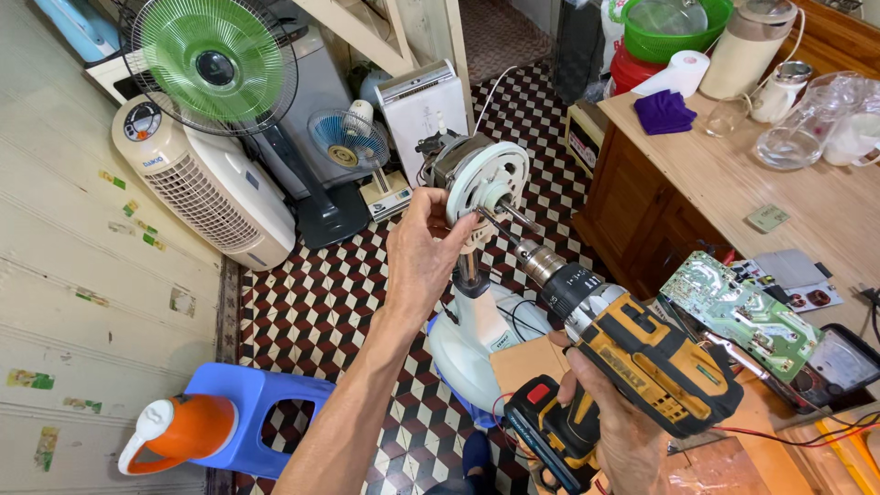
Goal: The person cleans the internal windings of a disassembled motor with a cotton swab, then uses a cordless drill to rotate the rotor and inspect the interior. The person also adjusts the work lamp and handles the motor housing during the process.
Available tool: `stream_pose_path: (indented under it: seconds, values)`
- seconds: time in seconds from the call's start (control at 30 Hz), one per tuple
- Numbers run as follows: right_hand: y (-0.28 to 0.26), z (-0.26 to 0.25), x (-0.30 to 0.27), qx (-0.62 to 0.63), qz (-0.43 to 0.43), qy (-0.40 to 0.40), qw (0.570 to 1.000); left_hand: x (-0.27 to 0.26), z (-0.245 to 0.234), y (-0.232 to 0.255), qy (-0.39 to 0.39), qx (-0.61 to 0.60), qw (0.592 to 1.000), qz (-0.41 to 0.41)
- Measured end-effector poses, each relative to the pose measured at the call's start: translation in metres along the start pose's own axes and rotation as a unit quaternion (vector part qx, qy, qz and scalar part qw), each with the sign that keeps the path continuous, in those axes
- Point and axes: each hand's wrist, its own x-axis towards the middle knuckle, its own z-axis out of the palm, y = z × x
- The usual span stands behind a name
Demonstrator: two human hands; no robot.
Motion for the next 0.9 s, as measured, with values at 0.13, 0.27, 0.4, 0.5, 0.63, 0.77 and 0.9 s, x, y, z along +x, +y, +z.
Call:
stream_pose_path:
  seconds: [0.13,0.27,0.4,0.5,0.63,0.77,0.9]
  values:
    - [0.002,0.000,0.004,0.001,0.006,-0.002,1.000,0.000,-0.001,-0.002,0.008,-0.007,1.000,0.016]
    - [0.000,0.001,0.001,-0.029,-0.004,0.001,1.000,-0.001,-0.001,-0.004,0.015,-0.010,1.000,0.020]
    - [-0.002,0.002,0.000,-0.021,-0.022,0.012,0.999,-0.001,0.000,-0.004,0.010,-0.010,1.000,0.024]
    - [-0.002,0.003,0.000,-0.023,-0.016,0.014,1.000,-0.002,-0.001,-0.005,0.004,-0.021,1.000,0.021]
    - [-0.004,0.003,0.001,-0.017,-0.010,0.005,1.000,-0.003,-0.002,-0.006,0.004,-0.024,0.999,0.027]
    - [-0.006,0.004,-0.001,-0.029,-0.006,-0.001,1.000,-0.002,-0.002,-0.006,0.002,-0.033,0.999,0.024]
    - [-0.008,0.006,-0.001,-0.017,-0.016,-0.004,1.000,-0.002,-0.002,-0.007,-0.011,-0.022,1.000,0.011]
